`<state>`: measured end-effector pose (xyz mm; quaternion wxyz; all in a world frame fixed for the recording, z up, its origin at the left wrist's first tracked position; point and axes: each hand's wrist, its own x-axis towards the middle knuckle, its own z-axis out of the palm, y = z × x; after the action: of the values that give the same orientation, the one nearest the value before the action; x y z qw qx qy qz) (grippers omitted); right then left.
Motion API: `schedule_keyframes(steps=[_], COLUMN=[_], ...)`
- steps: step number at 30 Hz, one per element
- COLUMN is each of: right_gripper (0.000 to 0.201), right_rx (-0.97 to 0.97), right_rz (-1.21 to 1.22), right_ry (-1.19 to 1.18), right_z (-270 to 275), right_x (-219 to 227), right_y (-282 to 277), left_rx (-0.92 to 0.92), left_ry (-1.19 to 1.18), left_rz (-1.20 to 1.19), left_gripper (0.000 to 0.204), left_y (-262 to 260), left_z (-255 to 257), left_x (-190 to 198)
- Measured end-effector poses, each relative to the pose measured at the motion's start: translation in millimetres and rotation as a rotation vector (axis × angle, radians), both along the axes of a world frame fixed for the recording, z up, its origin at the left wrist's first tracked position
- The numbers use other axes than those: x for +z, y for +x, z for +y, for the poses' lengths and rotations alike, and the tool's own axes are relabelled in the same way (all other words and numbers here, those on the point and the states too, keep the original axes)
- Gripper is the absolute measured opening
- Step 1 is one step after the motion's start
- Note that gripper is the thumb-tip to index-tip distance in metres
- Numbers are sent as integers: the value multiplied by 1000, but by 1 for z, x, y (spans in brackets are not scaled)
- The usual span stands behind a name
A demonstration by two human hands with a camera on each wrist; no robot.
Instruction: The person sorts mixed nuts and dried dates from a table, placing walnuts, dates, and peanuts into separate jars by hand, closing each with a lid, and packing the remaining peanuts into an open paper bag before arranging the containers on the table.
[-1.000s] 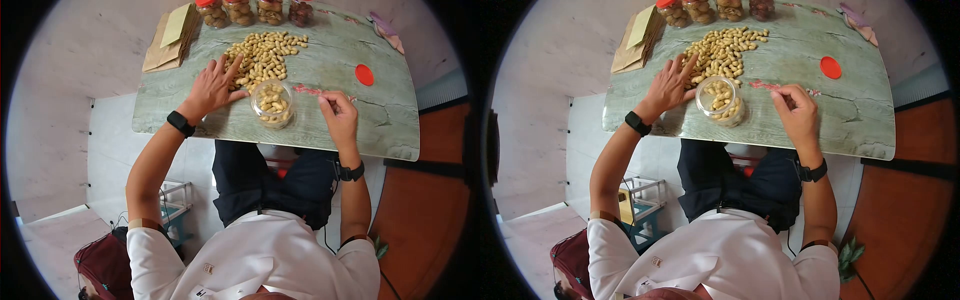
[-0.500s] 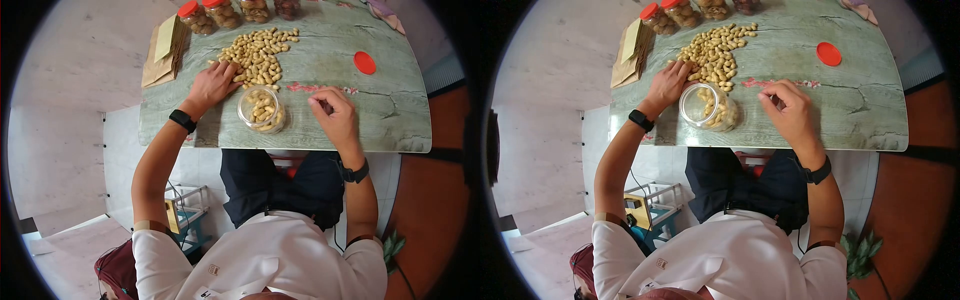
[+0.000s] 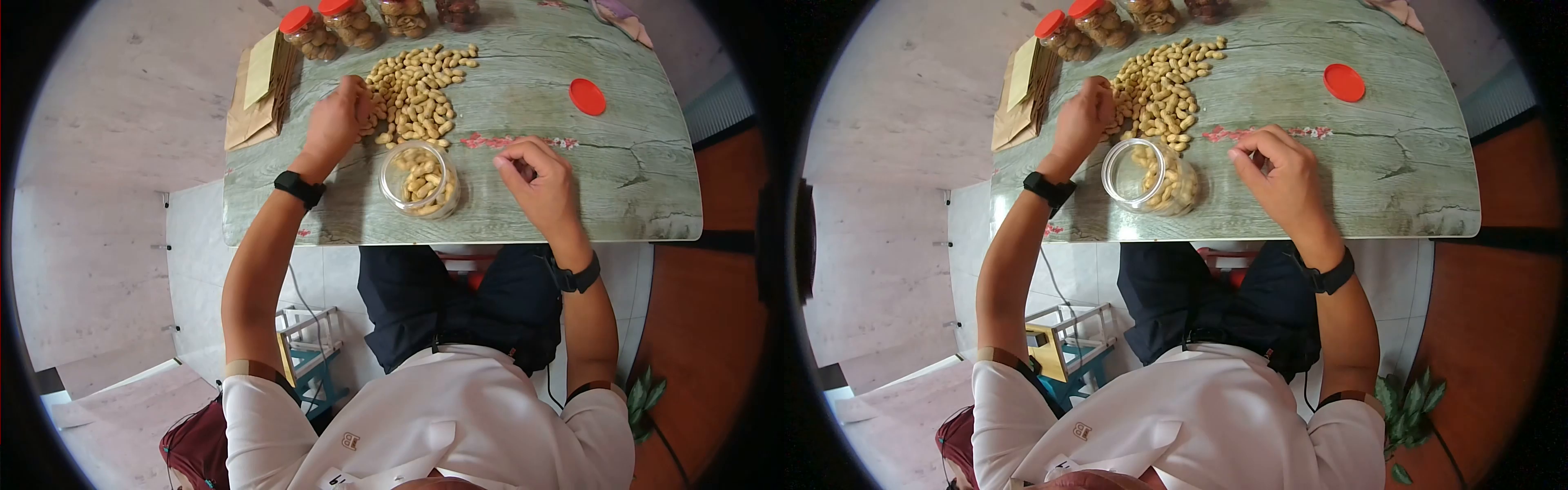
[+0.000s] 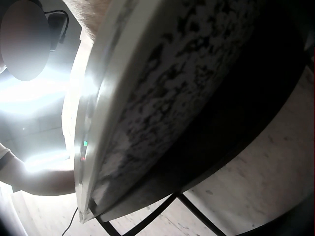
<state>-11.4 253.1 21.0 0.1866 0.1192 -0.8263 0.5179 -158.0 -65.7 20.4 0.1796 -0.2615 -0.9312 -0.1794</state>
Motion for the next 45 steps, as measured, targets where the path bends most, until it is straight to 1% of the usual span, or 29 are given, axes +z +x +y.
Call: schedule_keyframes(steps=[1,3,4,6,7,8,10,11,13,17,19,20,22,23,25,26,28,29,31,32,34,35,36,38,39,41,45], right_gripper=[7,7,7,7,7,7,7,7,7,7,7,7,7,7,7,7,7,7,7,7,7,7,8,8,8,8,8], right_rx=[-2,3,3,-2,0,1,2,-1,-3,-7,-7,-4,-1,-2,-5,-10,-14,-14,-12,-14,-20,-18,-15,-16,-16,-16,-26], right_rz=[1,-3,-3,9,11,12,14,8,2,-16,-29,-19,-13,-8,-6,-6,-8,-6,-5,-2,-1,5,10,13,18,19,22], right_ry=[0,1,1,0,1,-2,-4,-2,0,-9,-12,-14,-15,-14,-12,-15,-21,-23,-29,-27,-31,-30,-28,-27,-22,-21,-18], right_z=[0,0,0,0,0,0,0,0,0,0,0,0,0,0,0,0,-1,-1,-1,-1,0,0,0,0,0,0,0], right_x=[0,-1,0,0,0,0,0,0,-1,-2,-3,-3,-5,-5,-5,-5,-4,-4,-4,-5,-5,-5,-5,-4,-4,-4,-3], right_y=[0,-1,-1,-1,-1,-1,-1,-1,-1,-1,-1,-2,-2,-2,-2,-2,-1,-1,-2,-2,-1,-1,-1,-1,-1,0,1], left_rx=[-2,192,192,137,107,107,-70,-72,43,64,-52,-50,-140,-139,-72,-70,-332,-329,-298,-296,-272,-339,-337,-319,-316,-323,-316], left_ry=[0,505,506,1243,1407,1408,1671,1672,1871,1912,2007,2008,1955,1957,1830,1830,1740,1739,1657,1654,1499,1392,1389,1355,1351,1220,1172], left_rz=[1,-402,-402,-1029,-1157,-1155,-1406,-1406,-1352,-1319,-1330,-1331,-1259,-1262,-1028,-1032,-969,-969,-868,-869,-729,-708,-711,-605,-607,-524,-529], left_gripper=[19,19,19,21,22,22,23,23,25,32,37,37,41,41,46,46,48,48,50,50,52,47,47,50,50,49,50], left_y=[-5,-14,-11,-4,-9,-12,-14,-8,9,18,23,27,36,46,66,72,83,91,107,111,116,118,118,116,116,115,114], left_z=[1,2,4,7,4,1,-3,4,19,26,28,30,33,43,61,64,68,73,88,91,95,93,94,97,97,97,97], left_x=[2,6,16,38,38,37,35,42,54,54,51,52,55,68,95,102,113,120,127,126,122,118,116,112,109,105,100])
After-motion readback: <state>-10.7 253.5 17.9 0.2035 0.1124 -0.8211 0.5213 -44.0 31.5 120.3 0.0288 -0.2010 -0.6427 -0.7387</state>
